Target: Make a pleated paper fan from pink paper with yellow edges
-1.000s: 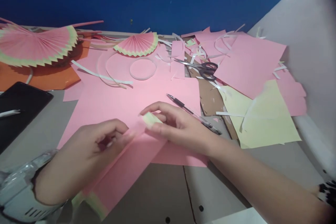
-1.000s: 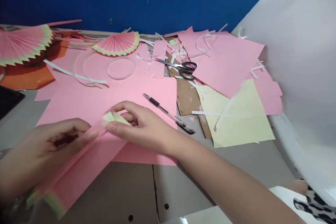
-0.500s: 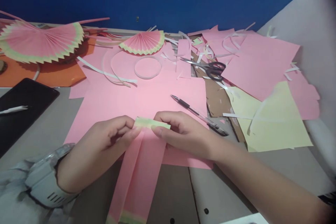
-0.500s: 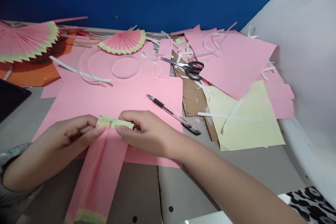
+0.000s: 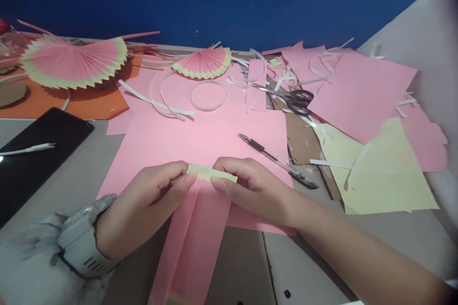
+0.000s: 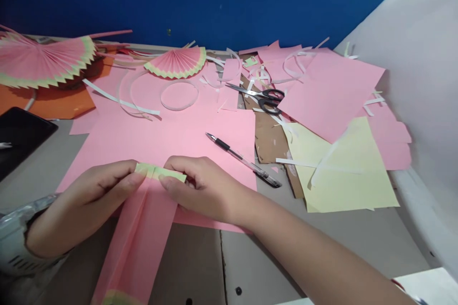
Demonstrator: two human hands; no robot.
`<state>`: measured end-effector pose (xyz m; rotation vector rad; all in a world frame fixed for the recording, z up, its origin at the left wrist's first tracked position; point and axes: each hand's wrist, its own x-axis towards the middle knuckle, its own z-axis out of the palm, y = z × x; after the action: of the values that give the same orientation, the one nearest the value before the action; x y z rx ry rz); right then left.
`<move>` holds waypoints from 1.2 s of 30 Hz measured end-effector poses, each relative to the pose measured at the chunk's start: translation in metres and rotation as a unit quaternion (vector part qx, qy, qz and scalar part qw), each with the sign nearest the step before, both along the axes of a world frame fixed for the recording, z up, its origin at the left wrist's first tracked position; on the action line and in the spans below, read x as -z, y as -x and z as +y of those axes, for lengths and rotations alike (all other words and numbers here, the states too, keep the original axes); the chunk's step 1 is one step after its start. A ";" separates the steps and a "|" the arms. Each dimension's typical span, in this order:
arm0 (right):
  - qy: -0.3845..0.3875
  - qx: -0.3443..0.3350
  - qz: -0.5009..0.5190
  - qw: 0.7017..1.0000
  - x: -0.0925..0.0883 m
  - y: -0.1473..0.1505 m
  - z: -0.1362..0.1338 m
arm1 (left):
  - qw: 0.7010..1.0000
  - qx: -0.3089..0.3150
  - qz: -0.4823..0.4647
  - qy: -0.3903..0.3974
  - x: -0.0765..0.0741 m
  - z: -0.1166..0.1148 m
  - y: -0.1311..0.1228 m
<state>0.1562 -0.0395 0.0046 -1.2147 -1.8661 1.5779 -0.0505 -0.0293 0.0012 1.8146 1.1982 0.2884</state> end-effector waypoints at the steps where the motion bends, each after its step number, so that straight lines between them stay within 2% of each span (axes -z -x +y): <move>1: -0.003 0.004 -0.003 1.000 0.001 0.000 0.000 | 1.000 -0.002 0.008 -0.008 0.000 0.000 0.000; 8: -0.031 0.011 -0.019 0.999 0.003 0.004 -0.001 | 0.999 -0.017 0.015 -0.045 -0.001 0.000 -0.003; 27: -0.057 0.004 -0.008 0.998 0.005 0.007 -0.003 | 0.998 -0.029 0.018 -0.046 -0.004 -0.001 -0.006; 36: 0.012 0.003 -0.020 1.000 -0.001 0.009 -0.001 | 0.999 0.017 -0.007 -0.030 -0.005 -0.003 -0.007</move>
<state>0.1475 -0.0409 0.0052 -1.2685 -1.8716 1.5877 -0.0439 -0.0328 0.0064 1.8787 1.1599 0.3199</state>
